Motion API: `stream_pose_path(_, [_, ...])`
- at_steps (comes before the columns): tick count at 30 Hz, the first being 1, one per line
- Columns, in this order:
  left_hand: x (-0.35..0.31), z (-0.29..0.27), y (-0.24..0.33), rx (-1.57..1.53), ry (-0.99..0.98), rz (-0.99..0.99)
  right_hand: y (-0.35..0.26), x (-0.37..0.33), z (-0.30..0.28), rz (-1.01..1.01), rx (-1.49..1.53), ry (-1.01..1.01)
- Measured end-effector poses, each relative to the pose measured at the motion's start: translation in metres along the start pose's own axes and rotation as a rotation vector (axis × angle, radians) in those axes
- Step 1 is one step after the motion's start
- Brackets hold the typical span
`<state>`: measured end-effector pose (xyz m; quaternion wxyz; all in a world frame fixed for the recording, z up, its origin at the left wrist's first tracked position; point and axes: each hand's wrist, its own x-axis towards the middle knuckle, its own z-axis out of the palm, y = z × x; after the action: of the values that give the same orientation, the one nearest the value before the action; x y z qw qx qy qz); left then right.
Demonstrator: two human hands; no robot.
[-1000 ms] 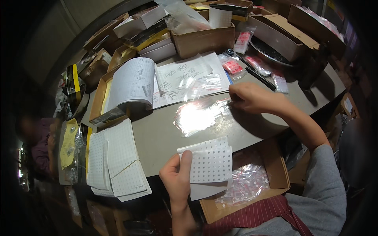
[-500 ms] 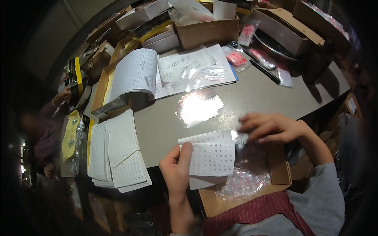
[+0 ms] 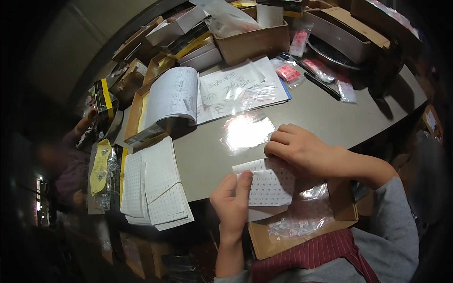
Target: The person repeatedly picks up small white stickers from a sheet and places them into a clear plastic bag on the table. The person handles the stickers one at a time, peeling them off and depositing them into the bag.
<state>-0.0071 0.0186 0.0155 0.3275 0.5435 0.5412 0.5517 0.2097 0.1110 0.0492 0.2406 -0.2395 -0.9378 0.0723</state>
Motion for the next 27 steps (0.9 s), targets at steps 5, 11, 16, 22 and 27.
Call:
stream_pose_path(5, [0.005, -0.001, -0.008, 0.015, 0.005, -0.014, -0.002, -0.004, 0.006, -0.036, -0.064, -0.001])
stream_pose_path(11, [0.013, 0.002, -0.008, 0.029, 0.021, -0.059, 0.019, 0.003, -0.007, 0.035, 0.181, -0.05])
stream_pose_path(16, [0.017, 0.001, -0.003, -0.015, 0.001, -0.103, 0.078, 0.051, -0.023, 0.332, 0.334, -0.2])
stream_pose_path(22, [0.018, -0.001, -0.009, -0.004, -0.008, -0.054, 0.094, 0.071, -0.015, 0.348, 0.374, -0.328])
stream_pose_path(27, [0.017, -0.002, -0.009, -0.014, -0.016, -0.093, 0.092, 0.074, -0.018, 0.327, 0.342, -0.367])
